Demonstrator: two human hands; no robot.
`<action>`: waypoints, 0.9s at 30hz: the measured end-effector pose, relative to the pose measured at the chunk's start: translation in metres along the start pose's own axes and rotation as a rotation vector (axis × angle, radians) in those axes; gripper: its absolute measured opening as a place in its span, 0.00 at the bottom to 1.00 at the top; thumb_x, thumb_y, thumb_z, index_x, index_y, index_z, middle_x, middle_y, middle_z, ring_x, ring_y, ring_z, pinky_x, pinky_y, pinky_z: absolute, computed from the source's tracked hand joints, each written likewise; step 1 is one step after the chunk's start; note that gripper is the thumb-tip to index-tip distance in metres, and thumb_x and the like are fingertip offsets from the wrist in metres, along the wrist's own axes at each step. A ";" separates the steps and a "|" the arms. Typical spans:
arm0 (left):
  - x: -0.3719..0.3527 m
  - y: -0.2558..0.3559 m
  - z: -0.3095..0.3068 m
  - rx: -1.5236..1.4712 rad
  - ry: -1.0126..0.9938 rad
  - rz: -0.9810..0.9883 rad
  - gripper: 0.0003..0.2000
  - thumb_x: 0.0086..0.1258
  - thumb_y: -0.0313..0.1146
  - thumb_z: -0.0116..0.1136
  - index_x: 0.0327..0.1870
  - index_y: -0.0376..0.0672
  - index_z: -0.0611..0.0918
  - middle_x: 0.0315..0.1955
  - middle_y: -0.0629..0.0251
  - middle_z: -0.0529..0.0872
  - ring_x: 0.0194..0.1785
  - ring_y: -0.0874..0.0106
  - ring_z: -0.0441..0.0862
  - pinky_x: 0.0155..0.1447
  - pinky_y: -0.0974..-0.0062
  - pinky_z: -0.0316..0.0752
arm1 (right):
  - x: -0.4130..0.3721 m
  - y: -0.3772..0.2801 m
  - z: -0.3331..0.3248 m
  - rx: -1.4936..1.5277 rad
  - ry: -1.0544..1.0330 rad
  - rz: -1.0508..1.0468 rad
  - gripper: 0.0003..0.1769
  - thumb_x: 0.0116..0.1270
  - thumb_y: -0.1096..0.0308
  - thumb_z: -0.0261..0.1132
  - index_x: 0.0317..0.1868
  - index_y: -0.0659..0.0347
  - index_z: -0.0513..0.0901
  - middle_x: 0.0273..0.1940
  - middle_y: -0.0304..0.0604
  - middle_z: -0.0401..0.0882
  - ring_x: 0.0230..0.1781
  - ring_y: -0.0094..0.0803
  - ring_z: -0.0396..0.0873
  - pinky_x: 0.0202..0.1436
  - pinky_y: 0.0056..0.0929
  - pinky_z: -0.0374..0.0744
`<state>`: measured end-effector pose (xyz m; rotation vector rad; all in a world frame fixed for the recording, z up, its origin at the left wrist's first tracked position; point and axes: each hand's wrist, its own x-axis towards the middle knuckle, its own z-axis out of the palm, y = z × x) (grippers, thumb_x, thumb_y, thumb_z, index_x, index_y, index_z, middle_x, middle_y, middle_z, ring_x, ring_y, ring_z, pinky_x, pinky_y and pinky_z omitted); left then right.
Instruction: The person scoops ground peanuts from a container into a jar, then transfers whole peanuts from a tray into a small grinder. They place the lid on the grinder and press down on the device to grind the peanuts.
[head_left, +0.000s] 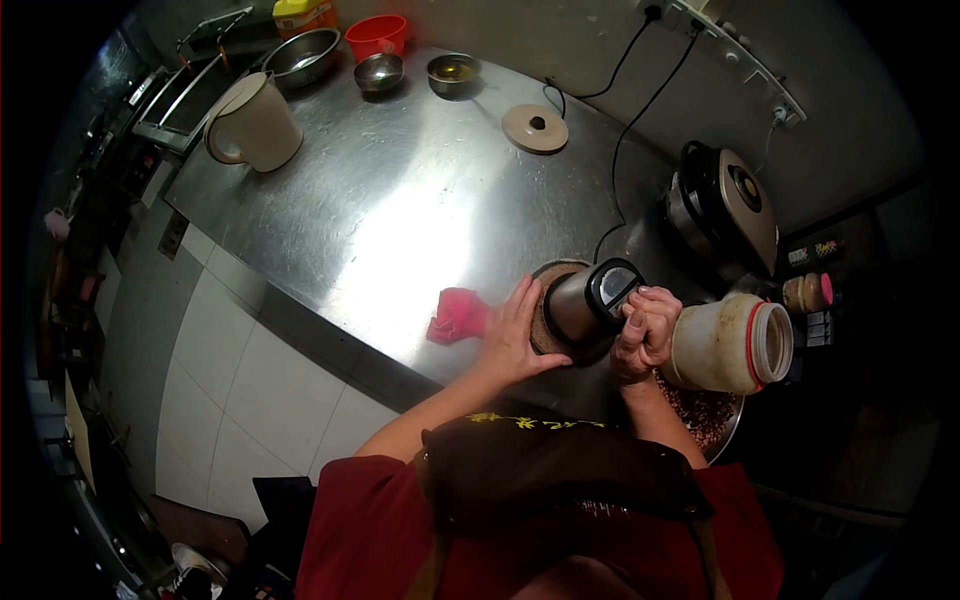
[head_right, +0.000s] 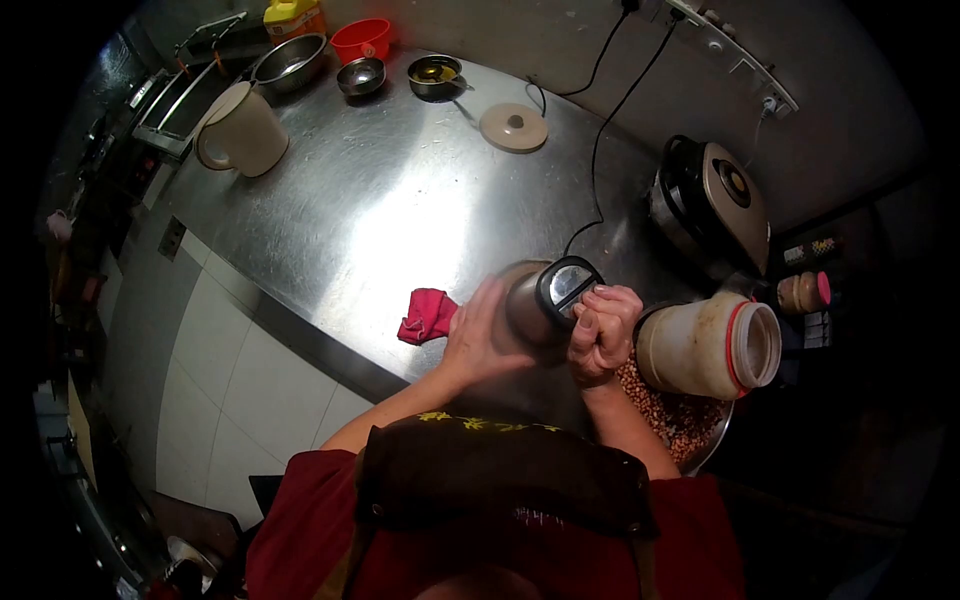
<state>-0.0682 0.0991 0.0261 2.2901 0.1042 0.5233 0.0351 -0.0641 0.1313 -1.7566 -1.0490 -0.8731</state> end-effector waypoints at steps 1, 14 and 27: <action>0.000 0.000 0.000 0.002 0.002 0.002 0.66 0.40 0.61 0.82 0.81 0.41 0.57 0.80 0.51 0.59 0.72 0.49 0.69 0.70 0.49 0.65 | 0.000 0.000 0.000 0.001 0.001 0.000 0.06 0.76 0.69 0.61 0.38 0.59 0.80 0.42 0.42 0.82 0.48 0.42 0.79 0.57 0.47 0.77; 0.000 0.002 -0.001 -0.001 -0.005 -0.008 0.66 0.40 0.60 0.82 0.81 0.41 0.57 0.80 0.50 0.59 0.74 0.50 0.68 0.71 0.49 0.64 | 0.000 0.000 0.000 0.000 0.003 -0.004 0.07 0.76 0.68 0.61 0.38 0.59 0.80 0.42 0.42 0.83 0.47 0.43 0.79 0.57 0.46 0.78; 0.001 0.002 -0.001 -0.004 0.009 0.013 0.65 0.41 0.60 0.82 0.81 0.41 0.56 0.80 0.49 0.59 0.72 0.48 0.69 0.69 0.47 0.66 | -0.002 0.000 0.000 0.015 0.007 -0.006 0.05 0.74 0.70 0.61 0.38 0.60 0.81 0.43 0.43 0.83 0.48 0.43 0.79 0.57 0.45 0.78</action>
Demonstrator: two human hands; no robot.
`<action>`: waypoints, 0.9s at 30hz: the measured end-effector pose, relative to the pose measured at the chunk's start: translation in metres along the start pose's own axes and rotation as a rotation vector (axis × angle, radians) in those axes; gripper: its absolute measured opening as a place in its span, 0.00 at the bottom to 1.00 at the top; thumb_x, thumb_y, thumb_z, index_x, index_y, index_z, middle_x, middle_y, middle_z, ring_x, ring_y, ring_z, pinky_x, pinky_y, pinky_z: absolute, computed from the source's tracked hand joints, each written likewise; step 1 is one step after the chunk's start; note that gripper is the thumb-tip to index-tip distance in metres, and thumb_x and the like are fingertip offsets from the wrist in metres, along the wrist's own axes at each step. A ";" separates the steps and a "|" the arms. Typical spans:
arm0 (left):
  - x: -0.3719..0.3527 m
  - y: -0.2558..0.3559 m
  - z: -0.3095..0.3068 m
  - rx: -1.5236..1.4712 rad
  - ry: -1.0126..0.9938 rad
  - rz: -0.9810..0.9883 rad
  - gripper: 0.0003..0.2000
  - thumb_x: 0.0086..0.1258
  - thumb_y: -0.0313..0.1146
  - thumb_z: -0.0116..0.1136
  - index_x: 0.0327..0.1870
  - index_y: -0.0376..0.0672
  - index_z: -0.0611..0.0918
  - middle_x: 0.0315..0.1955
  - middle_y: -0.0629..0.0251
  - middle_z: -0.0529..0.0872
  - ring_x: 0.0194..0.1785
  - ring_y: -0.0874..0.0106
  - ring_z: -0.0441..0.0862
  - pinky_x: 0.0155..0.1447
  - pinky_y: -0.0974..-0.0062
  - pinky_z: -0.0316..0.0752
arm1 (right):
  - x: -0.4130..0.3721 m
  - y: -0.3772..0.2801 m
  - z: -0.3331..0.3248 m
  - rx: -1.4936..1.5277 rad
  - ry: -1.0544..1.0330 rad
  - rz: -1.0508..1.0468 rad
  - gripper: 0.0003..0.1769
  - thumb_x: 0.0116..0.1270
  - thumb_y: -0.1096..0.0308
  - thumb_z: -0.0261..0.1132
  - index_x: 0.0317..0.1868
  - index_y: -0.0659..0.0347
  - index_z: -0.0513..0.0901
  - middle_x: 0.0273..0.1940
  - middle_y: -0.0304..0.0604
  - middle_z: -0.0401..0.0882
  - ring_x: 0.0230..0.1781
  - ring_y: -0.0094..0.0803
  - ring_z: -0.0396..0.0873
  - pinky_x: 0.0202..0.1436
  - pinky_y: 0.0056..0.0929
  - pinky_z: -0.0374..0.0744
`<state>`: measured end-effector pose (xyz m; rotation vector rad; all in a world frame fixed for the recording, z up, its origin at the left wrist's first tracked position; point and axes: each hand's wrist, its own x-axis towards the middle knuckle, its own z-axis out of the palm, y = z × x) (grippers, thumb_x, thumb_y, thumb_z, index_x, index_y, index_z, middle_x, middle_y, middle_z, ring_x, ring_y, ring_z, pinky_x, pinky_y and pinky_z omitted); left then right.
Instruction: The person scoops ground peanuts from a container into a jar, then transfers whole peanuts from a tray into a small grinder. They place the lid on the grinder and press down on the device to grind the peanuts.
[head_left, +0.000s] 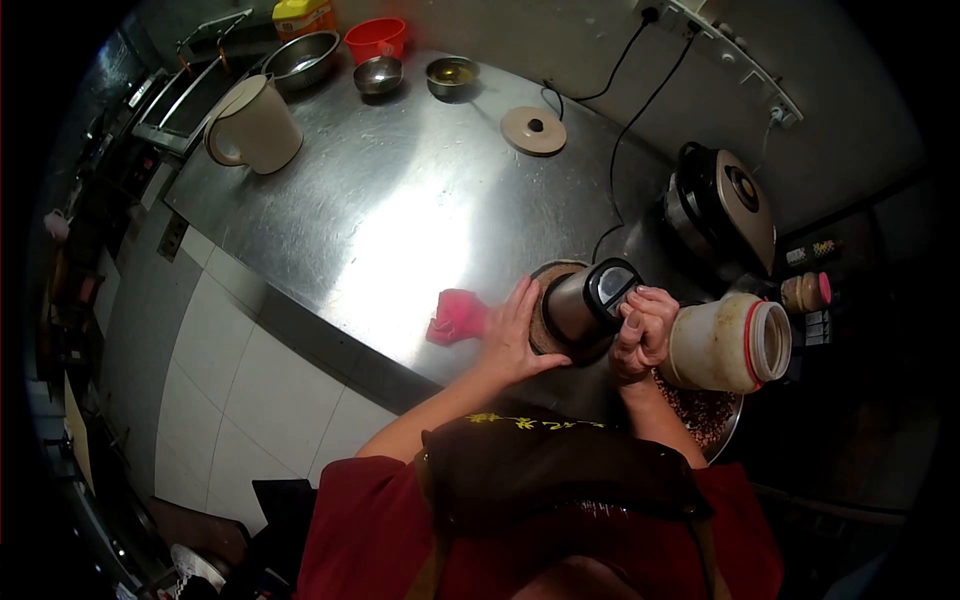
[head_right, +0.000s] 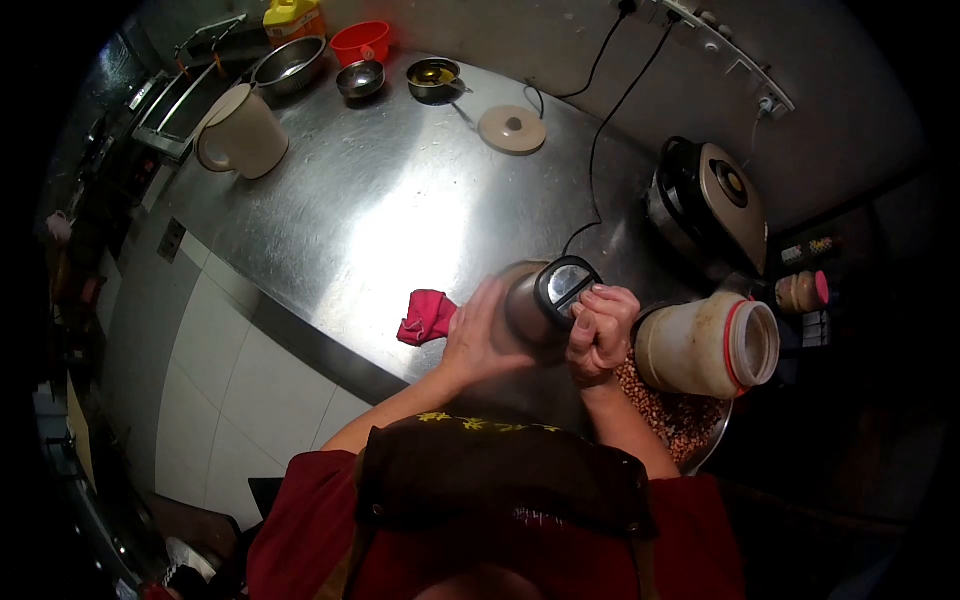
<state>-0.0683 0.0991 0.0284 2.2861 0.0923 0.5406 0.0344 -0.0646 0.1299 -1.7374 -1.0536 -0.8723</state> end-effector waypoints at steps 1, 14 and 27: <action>0.000 0.000 0.000 -0.001 0.005 0.005 0.65 0.41 0.60 0.82 0.81 0.41 0.56 0.80 0.49 0.59 0.72 0.47 0.69 0.69 0.47 0.66 | 0.000 0.000 0.000 0.000 -0.001 -0.001 0.05 0.74 0.71 0.62 0.38 0.60 0.81 0.43 0.42 0.83 0.49 0.44 0.79 0.58 0.45 0.77; 0.000 0.002 -0.004 -0.010 -0.026 -0.031 0.65 0.42 0.60 0.83 0.81 0.41 0.56 0.80 0.50 0.58 0.73 0.48 0.69 0.69 0.47 0.66 | 0.057 -0.024 -0.003 -0.221 -0.373 -0.006 0.10 0.66 0.59 0.72 0.33 0.54 0.83 0.37 0.35 0.81 0.46 0.36 0.80 0.69 0.50 0.63; -0.001 0.002 -0.003 -0.010 -0.014 -0.021 0.65 0.42 0.60 0.82 0.81 0.42 0.56 0.80 0.50 0.58 0.74 0.48 0.68 0.71 0.48 0.65 | 0.061 -0.026 -0.001 -0.276 -0.405 0.024 0.18 0.71 0.50 0.69 0.29 0.54 0.81 0.33 0.36 0.78 0.42 0.35 0.78 0.68 0.48 0.64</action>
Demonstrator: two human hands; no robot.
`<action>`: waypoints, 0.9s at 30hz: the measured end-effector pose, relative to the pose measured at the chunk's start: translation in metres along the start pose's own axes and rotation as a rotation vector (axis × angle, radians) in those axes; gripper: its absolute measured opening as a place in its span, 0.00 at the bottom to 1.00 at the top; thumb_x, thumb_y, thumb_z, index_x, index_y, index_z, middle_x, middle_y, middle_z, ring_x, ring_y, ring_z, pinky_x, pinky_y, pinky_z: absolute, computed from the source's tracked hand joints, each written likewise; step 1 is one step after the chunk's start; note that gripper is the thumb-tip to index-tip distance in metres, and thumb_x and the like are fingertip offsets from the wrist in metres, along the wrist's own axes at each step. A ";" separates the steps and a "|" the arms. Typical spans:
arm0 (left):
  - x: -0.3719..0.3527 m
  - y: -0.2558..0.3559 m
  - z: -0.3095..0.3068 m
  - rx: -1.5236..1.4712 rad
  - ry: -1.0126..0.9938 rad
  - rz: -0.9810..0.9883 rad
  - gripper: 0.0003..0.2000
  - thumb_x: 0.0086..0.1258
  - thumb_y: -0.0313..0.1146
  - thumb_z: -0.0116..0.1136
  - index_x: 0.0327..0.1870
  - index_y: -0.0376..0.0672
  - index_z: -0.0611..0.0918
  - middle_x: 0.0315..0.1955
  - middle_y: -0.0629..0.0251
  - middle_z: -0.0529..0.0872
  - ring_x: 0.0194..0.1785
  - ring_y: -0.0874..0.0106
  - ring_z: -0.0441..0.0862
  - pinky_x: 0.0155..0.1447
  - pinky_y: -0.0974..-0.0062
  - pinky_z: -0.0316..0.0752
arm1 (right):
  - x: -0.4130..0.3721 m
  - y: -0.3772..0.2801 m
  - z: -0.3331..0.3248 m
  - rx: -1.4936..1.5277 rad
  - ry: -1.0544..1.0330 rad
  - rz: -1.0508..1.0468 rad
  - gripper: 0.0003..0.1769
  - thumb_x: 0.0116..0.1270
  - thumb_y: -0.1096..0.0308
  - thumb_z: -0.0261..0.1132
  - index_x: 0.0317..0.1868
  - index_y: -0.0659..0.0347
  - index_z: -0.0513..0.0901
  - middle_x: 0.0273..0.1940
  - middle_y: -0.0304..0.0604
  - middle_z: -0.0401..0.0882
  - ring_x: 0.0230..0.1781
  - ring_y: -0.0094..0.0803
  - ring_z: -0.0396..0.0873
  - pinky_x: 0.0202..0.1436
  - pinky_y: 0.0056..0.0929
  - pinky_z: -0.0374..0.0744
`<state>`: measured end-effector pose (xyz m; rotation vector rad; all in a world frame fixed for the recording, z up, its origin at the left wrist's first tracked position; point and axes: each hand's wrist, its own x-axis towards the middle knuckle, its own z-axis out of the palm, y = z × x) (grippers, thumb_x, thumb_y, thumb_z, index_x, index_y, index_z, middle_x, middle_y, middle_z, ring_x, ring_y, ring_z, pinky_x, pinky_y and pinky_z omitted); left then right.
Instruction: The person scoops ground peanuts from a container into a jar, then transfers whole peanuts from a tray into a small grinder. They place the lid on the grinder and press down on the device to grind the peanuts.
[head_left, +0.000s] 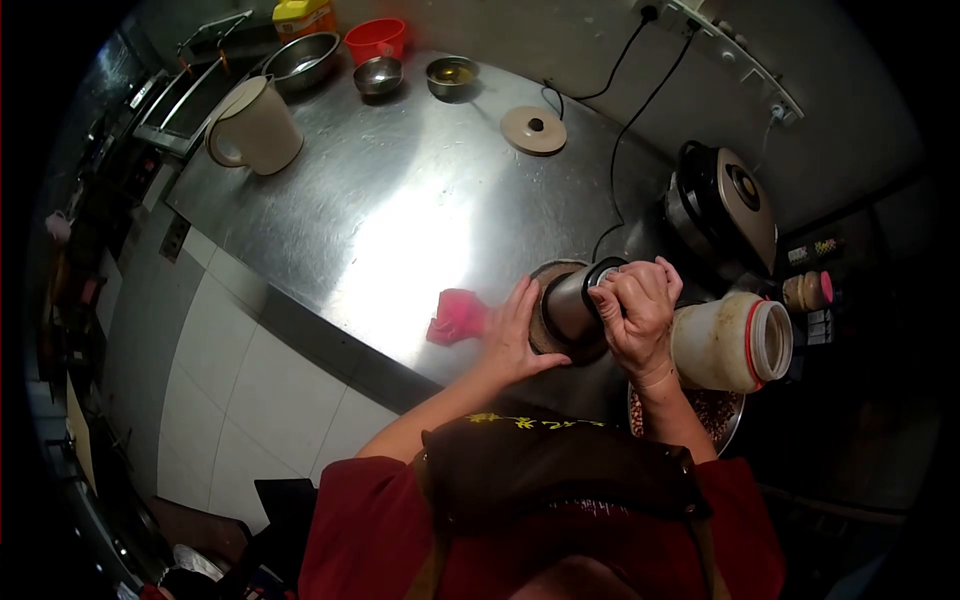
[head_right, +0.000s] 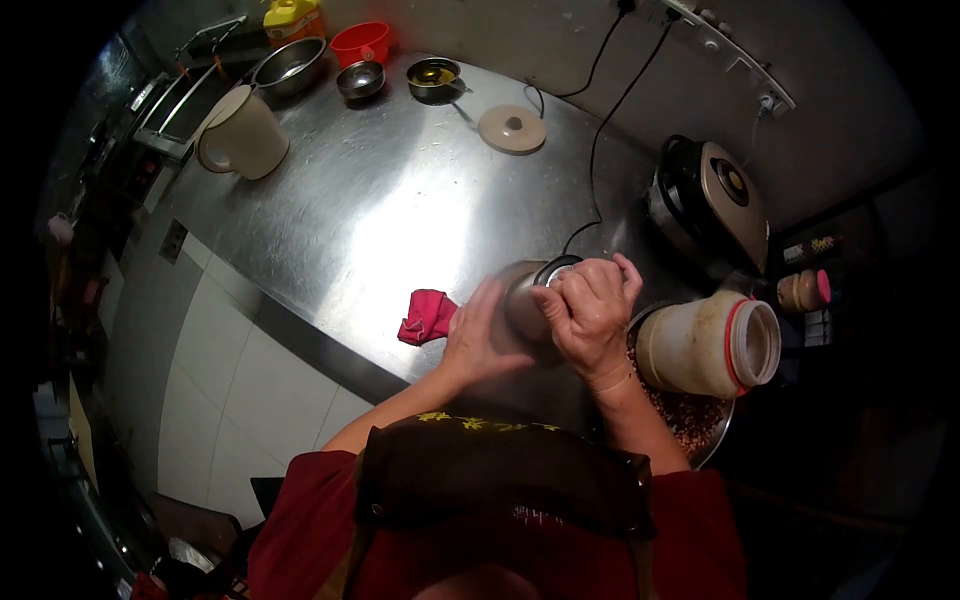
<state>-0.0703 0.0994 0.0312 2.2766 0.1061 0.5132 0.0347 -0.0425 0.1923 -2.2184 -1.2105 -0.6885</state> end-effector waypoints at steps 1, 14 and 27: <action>0.000 -0.001 0.001 0.001 -0.003 -0.003 0.65 0.42 0.61 0.82 0.81 0.42 0.56 0.80 0.50 0.58 0.74 0.48 0.67 0.71 0.48 0.65 | 0.000 0.000 0.000 0.005 0.002 0.003 0.18 0.71 0.50 0.68 0.29 0.54 0.81 0.33 0.35 0.78 0.41 0.35 0.78 0.68 0.48 0.64; 0.000 -0.001 0.001 0.006 -0.011 -0.006 0.65 0.43 0.62 0.81 0.81 0.42 0.56 0.81 0.50 0.58 0.75 0.48 0.66 0.71 0.48 0.64 | 0.000 0.000 0.001 0.018 0.014 0.004 0.18 0.71 0.51 0.69 0.29 0.53 0.80 0.33 0.35 0.78 0.41 0.35 0.78 0.67 0.47 0.65; 0.001 -0.001 0.000 0.022 -0.005 0.002 0.65 0.42 0.62 0.81 0.81 0.41 0.57 0.80 0.50 0.59 0.73 0.49 0.68 0.70 0.48 0.66 | -0.001 0.000 0.002 0.021 0.018 0.005 0.17 0.71 0.53 0.69 0.29 0.53 0.80 0.33 0.35 0.77 0.41 0.37 0.77 0.66 0.48 0.66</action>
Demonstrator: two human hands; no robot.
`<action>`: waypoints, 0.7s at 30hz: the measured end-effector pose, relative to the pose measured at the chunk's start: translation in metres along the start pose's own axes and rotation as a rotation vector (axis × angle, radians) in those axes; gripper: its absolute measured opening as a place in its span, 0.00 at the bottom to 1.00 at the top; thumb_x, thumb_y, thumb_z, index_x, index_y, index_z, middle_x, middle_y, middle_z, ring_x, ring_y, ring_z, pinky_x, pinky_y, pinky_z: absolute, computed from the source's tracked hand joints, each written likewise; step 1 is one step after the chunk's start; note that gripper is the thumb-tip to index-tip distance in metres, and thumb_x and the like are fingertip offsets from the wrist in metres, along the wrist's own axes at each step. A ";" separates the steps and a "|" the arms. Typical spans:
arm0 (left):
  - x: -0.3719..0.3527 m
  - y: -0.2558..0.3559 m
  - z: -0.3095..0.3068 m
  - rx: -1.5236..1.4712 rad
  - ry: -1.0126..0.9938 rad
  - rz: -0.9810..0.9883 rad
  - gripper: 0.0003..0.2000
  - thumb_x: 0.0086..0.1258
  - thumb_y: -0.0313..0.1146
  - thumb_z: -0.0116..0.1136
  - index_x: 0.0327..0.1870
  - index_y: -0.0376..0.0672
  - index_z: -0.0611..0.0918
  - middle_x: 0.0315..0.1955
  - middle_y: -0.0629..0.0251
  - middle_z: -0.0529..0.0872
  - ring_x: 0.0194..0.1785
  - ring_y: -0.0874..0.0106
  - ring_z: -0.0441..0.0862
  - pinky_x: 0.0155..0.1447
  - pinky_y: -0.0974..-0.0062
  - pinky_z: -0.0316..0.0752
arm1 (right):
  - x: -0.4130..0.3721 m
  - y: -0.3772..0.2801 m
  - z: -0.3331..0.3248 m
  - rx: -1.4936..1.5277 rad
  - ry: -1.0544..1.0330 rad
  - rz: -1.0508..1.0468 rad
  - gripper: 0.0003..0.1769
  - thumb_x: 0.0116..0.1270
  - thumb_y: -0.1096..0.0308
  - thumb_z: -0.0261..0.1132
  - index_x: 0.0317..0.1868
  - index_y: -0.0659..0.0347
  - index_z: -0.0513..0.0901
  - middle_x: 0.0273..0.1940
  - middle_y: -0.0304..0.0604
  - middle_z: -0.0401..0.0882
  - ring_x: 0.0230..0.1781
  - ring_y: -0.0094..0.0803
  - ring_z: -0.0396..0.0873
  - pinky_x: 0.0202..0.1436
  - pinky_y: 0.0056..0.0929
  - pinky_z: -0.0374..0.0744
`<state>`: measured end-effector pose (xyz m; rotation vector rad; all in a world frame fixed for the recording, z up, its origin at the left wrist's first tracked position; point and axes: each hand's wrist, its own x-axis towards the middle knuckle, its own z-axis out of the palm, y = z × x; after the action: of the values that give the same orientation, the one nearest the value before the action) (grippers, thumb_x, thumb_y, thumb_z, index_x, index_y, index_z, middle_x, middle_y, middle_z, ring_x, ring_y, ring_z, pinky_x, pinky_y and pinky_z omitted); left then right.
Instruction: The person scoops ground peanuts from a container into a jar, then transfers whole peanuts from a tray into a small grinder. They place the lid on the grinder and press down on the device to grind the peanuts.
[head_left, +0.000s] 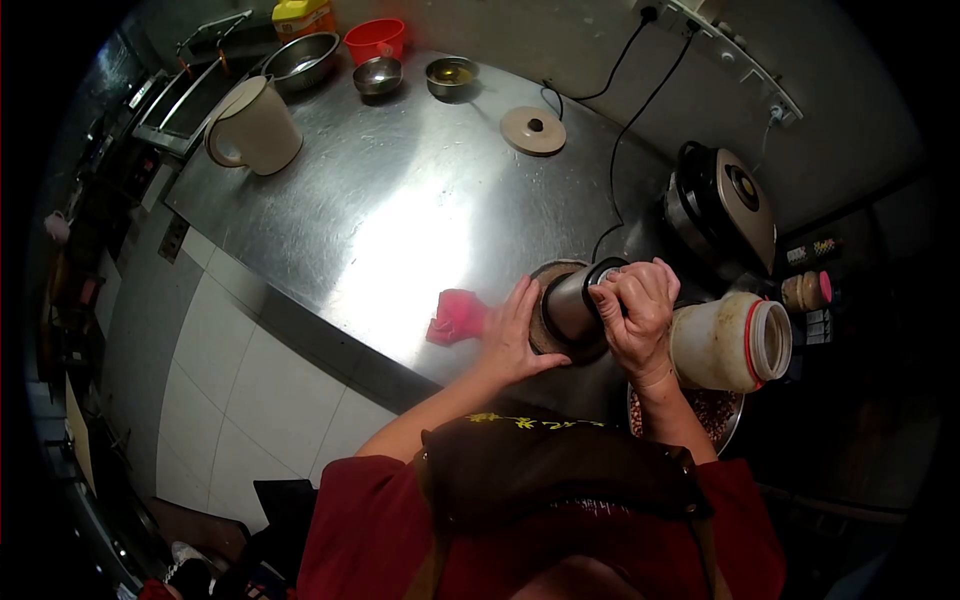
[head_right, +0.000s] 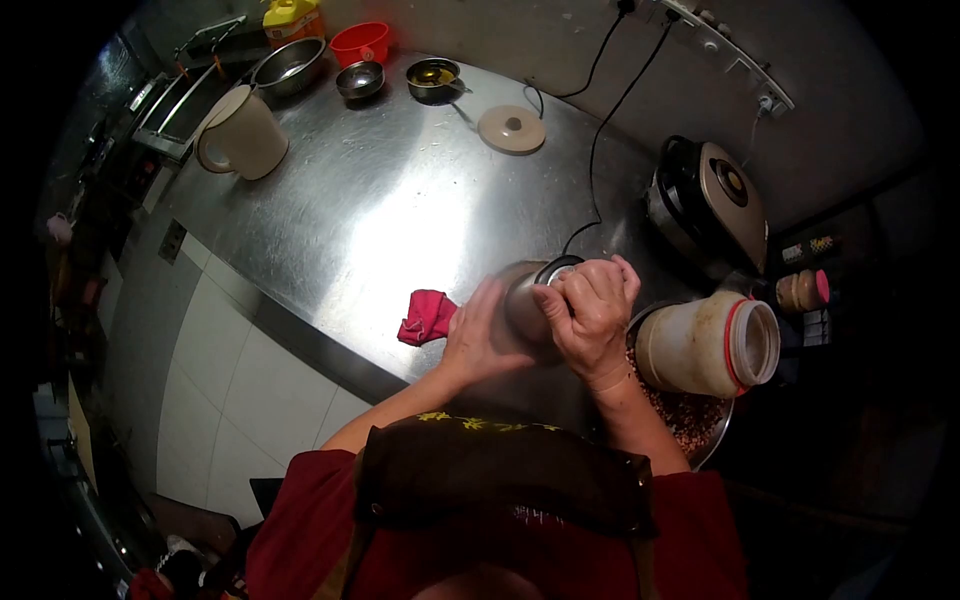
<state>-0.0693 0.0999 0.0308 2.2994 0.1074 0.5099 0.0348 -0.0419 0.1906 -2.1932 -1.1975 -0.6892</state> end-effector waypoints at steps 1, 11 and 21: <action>0.000 0.000 0.000 0.002 0.002 0.004 0.65 0.42 0.62 0.81 0.81 0.41 0.57 0.80 0.50 0.59 0.73 0.49 0.68 0.70 0.48 0.66 | 0.000 0.000 0.000 0.004 0.002 -0.001 0.17 0.71 0.53 0.69 0.29 0.53 0.80 0.33 0.35 0.77 0.41 0.37 0.77 0.66 0.48 0.66; 0.000 -0.001 0.002 -0.008 -0.002 0.000 0.65 0.41 0.61 0.82 0.81 0.41 0.56 0.80 0.50 0.58 0.72 0.48 0.69 0.69 0.49 0.66 | 0.001 0.000 0.000 0.023 0.016 -0.001 0.16 0.71 0.54 0.70 0.29 0.54 0.81 0.33 0.35 0.77 0.40 0.37 0.77 0.66 0.47 0.66; 0.000 0.000 0.001 -0.006 0.002 0.002 0.66 0.41 0.60 0.82 0.81 0.41 0.56 0.80 0.51 0.58 0.72 0.49 0.68 0.70 0.49 0.65 | 0.003 -0.002 -0.002 0.006 -0.006 -0.008 0.17 0.70 0.54 0.70 0.28 0.54 0.80 0.32 0.34 0.78 0.40 0.36 0.77 0.66 0.47 0.66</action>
<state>-0.0693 0.0996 0.0302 2.2932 0.1046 0.5122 0.0343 -0.0402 0.1944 -2.1880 -1.2107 -0.6815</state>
